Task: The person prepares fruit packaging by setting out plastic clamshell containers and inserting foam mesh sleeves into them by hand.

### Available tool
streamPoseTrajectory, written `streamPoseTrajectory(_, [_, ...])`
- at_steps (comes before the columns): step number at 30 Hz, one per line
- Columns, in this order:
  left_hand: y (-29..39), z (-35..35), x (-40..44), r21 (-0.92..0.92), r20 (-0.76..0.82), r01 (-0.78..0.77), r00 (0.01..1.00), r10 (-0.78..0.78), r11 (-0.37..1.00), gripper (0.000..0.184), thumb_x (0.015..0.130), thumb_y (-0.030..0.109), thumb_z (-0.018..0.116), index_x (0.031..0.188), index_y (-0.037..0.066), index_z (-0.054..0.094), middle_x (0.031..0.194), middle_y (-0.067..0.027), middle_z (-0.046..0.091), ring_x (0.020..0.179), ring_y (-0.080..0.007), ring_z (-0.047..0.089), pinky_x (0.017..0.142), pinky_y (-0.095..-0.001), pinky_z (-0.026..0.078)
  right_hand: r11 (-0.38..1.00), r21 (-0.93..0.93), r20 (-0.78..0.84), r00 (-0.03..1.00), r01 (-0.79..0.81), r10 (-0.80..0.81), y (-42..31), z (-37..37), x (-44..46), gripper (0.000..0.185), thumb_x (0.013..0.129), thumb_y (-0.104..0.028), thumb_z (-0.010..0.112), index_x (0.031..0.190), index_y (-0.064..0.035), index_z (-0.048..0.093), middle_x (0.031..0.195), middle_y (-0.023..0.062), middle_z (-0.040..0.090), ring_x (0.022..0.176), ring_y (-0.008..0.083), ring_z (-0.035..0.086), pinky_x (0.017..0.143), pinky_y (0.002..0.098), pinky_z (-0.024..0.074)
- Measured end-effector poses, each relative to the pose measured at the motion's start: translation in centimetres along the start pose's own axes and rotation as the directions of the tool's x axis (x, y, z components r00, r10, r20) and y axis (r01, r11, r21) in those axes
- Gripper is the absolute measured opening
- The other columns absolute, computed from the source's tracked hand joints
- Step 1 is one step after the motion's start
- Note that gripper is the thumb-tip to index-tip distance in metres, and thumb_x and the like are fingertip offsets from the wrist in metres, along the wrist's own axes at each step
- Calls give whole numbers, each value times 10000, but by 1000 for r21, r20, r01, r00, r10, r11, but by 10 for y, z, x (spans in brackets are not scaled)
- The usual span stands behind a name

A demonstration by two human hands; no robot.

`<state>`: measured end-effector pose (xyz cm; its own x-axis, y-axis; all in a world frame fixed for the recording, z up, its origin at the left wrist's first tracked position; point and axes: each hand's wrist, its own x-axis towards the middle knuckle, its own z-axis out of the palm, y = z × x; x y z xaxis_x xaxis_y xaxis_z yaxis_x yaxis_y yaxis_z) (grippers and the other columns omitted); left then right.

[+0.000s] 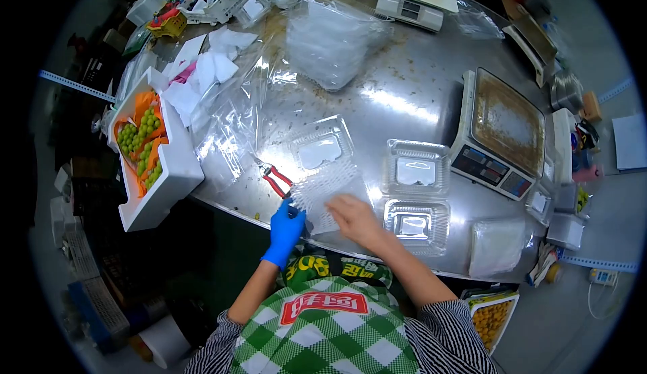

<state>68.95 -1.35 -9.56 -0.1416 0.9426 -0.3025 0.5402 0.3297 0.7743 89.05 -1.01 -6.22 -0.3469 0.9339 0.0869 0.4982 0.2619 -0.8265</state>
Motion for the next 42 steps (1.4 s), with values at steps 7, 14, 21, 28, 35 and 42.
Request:
streamPoseTrajectory(7, [24, 16, -4, 358, 230, -593, 805, 547, 721, 405, 797, 88, 577, 1190, 17, 506, 984, -179, 575, 963, -330, 557, 816, -420, 475, 910, -412, 163, 980, -34, 111, 26, 4, 5, 466, 740, -2, 581, 1194, -37, 476, 1234, 225, 437, 856, 376, 618, 727, 443, 521])
streamPoseTrajectory(14, [20, 55, 22, 634, 542, -682, 729, 419, 366, 427, 704, 90, 614, 1108, -8, 516, 982, -165, 551, 940, -315, 544, 723, -404, 471, 856, -493, 228, 926, -157, 301, 19, 8, 16, 493, 741, -39, 606, 1207, -29, 445, 1198, 227, 430, 809, 384, 628, 699, 453, 527])
streamPoseTrajectory(21, [9, 24, 38, 430, 492, -688, 721, 488, 584, 274, 777, 141, 621, 1030, 51, 573, 984, -145, 566, 842, -319, 594, 707, -415, 492, 962, -238, -160, 982, -137, 100, 20, -17, 5, 264, 781, 13, 548, 1044, 6, 565, 988, 172, 560, 874, 371, 601, 717, 430, 514])
streamPoseTrajectory(28, [20, 6, 35, 603, 66, -583, 717, 694, 545, 260, 736, 135, 692, 976, 76, 611, 1005, -77, 571, 923, -293, 557, 767, -417, 455, 855, -519, -263, 952, -3, -157, 30, -4, 13, 206, 745, 10, 563, 946, -25, 595, 940, 110, 557, 844, 293, 547, 758, 380, 448])
streamPoseTrajectory(35, [1, -11, 55, 416, 240, -791, 571, 785, 448, 216, 748, 150, 687, 948, 106, 618, 929, -56, 612, 874, -253, 570, 822, -397, 385, 837, -543, -197, 959, 66, -204, 37, -10, 8, 144, 750, -34, 587, 893, -41, 574, 906, 94, 562, 849, 275, 531, 763, 365, 411])
streamPoseTrajectory(42, [16, -16, 54, 227, 197, -676, 737, 647, 701, 176, 860, 222, 599, 970, 87, 570, 763, -116, 626, 764, -291, 592, 756, -424, 408, 931, -364, -270, 960, -36, -69, 30, -5, 6, 113, 832, -79, 598, 925, -36, 550, 864, 118, 590, 838, 291, 531, 778, 391, 393])
